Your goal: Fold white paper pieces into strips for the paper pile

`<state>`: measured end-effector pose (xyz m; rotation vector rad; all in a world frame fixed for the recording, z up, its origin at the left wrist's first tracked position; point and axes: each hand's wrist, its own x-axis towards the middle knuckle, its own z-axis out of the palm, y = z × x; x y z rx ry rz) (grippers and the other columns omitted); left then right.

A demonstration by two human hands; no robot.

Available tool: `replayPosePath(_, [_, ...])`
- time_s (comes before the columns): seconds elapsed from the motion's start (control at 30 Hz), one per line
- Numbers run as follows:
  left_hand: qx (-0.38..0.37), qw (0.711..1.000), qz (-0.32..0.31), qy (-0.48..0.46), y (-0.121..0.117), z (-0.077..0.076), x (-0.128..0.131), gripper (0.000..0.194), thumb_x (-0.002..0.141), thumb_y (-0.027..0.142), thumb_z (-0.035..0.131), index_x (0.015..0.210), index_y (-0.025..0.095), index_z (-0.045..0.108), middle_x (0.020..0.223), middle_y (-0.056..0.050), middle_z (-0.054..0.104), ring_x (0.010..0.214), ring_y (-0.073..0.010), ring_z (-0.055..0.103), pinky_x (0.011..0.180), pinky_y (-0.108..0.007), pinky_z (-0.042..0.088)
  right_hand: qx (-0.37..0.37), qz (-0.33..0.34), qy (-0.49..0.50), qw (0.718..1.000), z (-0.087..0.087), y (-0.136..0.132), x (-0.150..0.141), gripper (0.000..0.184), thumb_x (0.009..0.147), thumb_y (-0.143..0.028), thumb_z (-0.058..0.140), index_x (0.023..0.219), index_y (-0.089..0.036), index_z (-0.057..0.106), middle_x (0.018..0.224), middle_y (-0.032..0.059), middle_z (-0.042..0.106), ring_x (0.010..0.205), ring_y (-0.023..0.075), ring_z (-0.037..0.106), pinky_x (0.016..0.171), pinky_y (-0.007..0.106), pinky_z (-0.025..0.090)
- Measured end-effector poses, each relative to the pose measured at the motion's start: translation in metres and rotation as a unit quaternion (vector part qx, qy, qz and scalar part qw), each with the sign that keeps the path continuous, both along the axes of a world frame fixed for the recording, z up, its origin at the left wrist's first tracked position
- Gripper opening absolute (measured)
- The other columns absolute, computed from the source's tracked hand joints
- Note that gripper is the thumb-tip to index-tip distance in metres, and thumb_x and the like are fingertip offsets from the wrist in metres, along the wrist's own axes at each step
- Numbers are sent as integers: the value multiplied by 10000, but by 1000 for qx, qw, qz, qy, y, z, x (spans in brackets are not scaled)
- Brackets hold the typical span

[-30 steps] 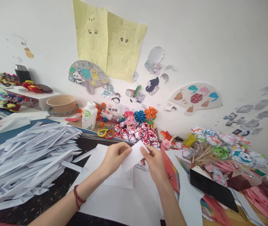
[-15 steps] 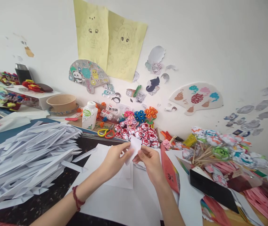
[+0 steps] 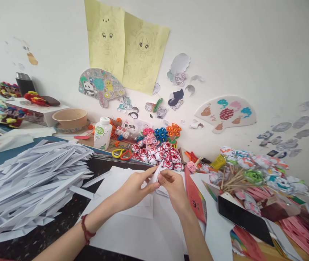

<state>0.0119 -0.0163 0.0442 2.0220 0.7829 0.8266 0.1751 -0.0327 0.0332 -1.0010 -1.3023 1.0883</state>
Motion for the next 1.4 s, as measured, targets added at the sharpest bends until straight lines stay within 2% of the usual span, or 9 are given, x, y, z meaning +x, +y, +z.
replayPosePath(0.13, [-32, 998, -20, -58, -1, -3, 2, 385, 907, 345, 368, 1247, 205, 480, 900, -28, 639, 757, -148, 544, 687, -241, 431, 5, -6, -15, 1000, 5, -1, 1, 116, 772, -296, 627, 756, -182, 642, 639, 1, 613, 578, 138, 557, 582, 254, 461])
replayPosePath(0.33, [-141, 968, 105, -179, 10, -7, -1, 351, 869, 311, 419, 1141, 134, 553, 1014, -73, 643, 879, -201, 579, 739, -274, 458, -36, -86, -51, 994, -4, 7, 13, 154, 721, -302, 634, 647, -176, 586, 605, 4, 602, 540, 140, 561, 550, 257, 464])
replayPosePath(0.43, [-184, 964, 73, -178, 13, -4, -4, 355, 827, 366, 502, 1064, 122, 602, 907, -66, 674, 778, -199, 603, 651, -261, 468, -96, -82, -75, 989, -8, 10, 17, 161, 702, -328, 650, 656, -181, 603, 619, 22, 621, 580, 174, 595, 572, 287, 484])
replayPosePath(0.57, [-222, 960, 7, -169, 12, -4, -6, 332, 755, 378, 616, 950, 111, 642, 874, -74, 681, 765, -208, 619, 626, -253, 466, -81, -31, 4, 996, -3, 6, 13, 232, 729, -368, 648, 899, -210, 644, 840, 59, 670, 728, 211, 628, 655, 317, 498])
replayPosePath(0.9, [-364, 909, -59, -196, 9, -3, -11, 331, 708, 391, 682, 863, 102, 639, 853, -107, 682, 722, -209, 643, 625, -279, 486, -111, 32, 35, 993, 2, -3, 9, 243, 710, -405, 678, 743, -167, 640, 665, 19, 622, 557, 152, 568, 524, 253, 442])
replayPosePath(1.1, [-292, 939, 19, -178, 8, 2, -8, 334, 718, 431, 651, 829, 118, 621, 774, -67, 670, 631, -175, 610, 542, -247, 462, -87, 25, -56, 994, 5, -4, 3, 310, 739, -467, 624, 759, -158, 632, 690, 21, 599, 584, 143, 535, 506, 225, 408])
replayPosePath(1.27, [-22, 965, 236, -110, 10, -3, -8, 275, 786, 390, 570, 751, 133, 660, 725, -34, 673, 665, -169, 586, 579, -233, 432, 20, -235, -166, 957, 0, 0, 0, 377, 683, -454, 685, 932, -181, 613, 802, 46, 612, 636, 157, 542, 581, 254, 445])
replayPosePath(1.33, [65, 959, 264, -82, 8, -5, -6, 236, 826, 329, 523, 852, 164, 690, 837, -36, 702, 746, -180, 605, 652, -243, 443, 20, -192, -149, 970, 0, 0, -3, 413, 711, -465, 657, 1007, -181, 605, 861, 67, 627, 685, 172, 578, 628, 273, 468])
replayPosePath(1.4, [91, 967, 229, -59, 4, -6, -4, 267, 850, 294, 489, 1035, 211, 664, 956, -34, 706, 772, -179, 625, 698, -252, 455, 13, -74, -100, 992, 2, -1, -8, 441, 762, -474, 600, 1091, -182, 589, 948, 91, 639, 790, 199, 607, 697, 294, 481])
